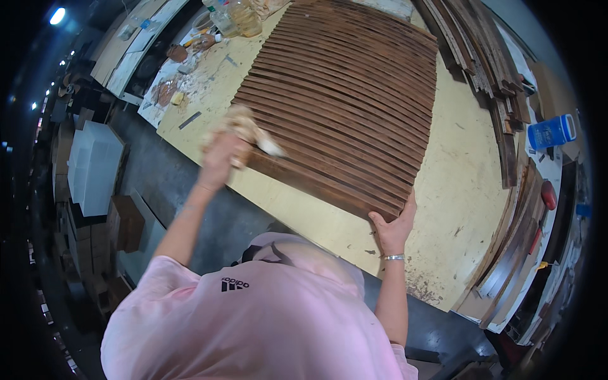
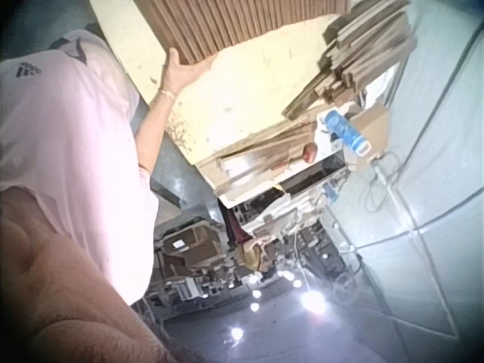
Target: The person applies a substance to a wooden panel using a small cloth and then wipes the entire surface with a larger rag.
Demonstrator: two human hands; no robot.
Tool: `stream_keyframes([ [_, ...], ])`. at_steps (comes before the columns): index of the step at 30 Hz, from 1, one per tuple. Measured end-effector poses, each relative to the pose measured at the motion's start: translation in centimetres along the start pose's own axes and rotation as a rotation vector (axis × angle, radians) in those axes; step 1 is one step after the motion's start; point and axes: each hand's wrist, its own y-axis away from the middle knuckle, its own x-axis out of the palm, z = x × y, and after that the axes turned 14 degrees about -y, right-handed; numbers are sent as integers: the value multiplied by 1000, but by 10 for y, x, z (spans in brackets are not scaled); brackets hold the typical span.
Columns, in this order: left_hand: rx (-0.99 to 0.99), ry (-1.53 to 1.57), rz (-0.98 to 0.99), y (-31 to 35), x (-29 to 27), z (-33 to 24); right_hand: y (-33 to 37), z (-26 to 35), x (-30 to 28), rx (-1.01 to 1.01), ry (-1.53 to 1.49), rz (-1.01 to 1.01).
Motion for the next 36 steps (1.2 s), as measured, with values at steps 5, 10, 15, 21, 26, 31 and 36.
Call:
stream_keyframes([
  [5, -733, 649, -84, -39, -43, 61, -11, 11, 3, 9, -121, 22],
  [10, -355, 580, 104, -104, 51, -66, -22, 6, 1, 117, -332, 55],
  [15, 355, 671, 120, -123, 123, -246, -21, -5, -1, -36, -81, 7],
  [21, 697, 568, 104, -179, 107, -315, -16, -11, -5, 244, -223, 105],
  [26, 495, 242, 92, -169, 98, -145, -24, 14, -3, 32, -133, 29],
  [31, 146, -29, 142, -146, 76, -100, -23, 18, -1, 32, -123, 14],
  [36, 391, 243, 194, -160, 100, -209, -24, 18, -2, 13, -109, 67],
])
